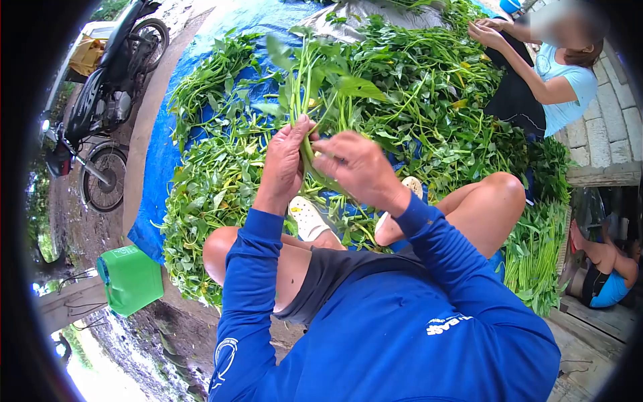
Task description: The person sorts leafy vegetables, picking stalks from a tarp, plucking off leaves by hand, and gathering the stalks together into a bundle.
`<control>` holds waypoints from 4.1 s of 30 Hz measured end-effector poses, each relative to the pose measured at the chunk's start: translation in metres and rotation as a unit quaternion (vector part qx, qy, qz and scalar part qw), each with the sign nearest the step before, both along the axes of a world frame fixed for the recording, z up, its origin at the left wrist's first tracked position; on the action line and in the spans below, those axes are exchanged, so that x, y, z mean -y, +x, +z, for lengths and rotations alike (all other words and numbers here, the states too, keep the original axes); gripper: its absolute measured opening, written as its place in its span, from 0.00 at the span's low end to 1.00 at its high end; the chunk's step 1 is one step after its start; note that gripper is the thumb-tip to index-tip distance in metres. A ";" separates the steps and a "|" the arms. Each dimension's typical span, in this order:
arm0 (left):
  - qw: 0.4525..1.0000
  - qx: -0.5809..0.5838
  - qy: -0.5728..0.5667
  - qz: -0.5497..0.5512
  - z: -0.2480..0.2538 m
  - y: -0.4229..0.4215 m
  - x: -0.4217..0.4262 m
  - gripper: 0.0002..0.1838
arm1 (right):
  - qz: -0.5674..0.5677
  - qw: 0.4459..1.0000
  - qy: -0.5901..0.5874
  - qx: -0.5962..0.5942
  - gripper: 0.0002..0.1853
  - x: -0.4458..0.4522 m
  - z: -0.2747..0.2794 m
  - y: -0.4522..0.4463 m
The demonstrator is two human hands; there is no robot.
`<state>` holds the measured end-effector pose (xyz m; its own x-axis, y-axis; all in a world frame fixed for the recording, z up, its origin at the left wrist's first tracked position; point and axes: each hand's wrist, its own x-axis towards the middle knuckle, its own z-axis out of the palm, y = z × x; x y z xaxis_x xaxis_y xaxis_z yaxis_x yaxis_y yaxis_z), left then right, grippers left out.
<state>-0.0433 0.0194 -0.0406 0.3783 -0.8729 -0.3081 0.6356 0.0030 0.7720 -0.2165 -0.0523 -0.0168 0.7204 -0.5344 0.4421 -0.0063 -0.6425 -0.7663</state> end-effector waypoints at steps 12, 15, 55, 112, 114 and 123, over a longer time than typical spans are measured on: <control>0.998 0.062 0.003 0.002 0.010 -0.008 0.002 0.13 | -0.045 0.984 -0.154 -0.071 0.07 0.030 0.011 0.009; 0.996 0.086 0.007 0.013 -0.007 -0.004 0.004 0.13 | -0.118 0.977 -0.147 -0.096 0.07 0.002 -0.006 0.016; 0.987 0.037 0.017 0.155 0.060 0.026 0.003 0.13 | -0.247 0.869 0.069 -0.424 0.16 0.127 -0.270 0.040; 0.998 0.036 -0.006 0.059 0.012 -0.039 -0.005 0.10 | -0.075 0.996 0.011 -0.043 0.12 0.026 0.033 -0.021; 0.997 0.039 -0.011 0.059 0.013 -0.043 -0.003 0.09 | -0.044 0.993 -0.114 0.007 0.11 0.050 0.040 -0.003; 0.997 0.069 -0.010 0.029 0.012 -0.040 -0.009 0.09 | 0.045 0.934 -0.354 -0.030 0.13 0.085 0.045 0.014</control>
<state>-0.0838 0.0280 -0.0284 0.4667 -0.8535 -0.2318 0.5212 0.0537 0.8517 -0.2021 -0.1375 0.0281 0.7827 -0.0605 0.6195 0.0426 -0.9877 -0.1503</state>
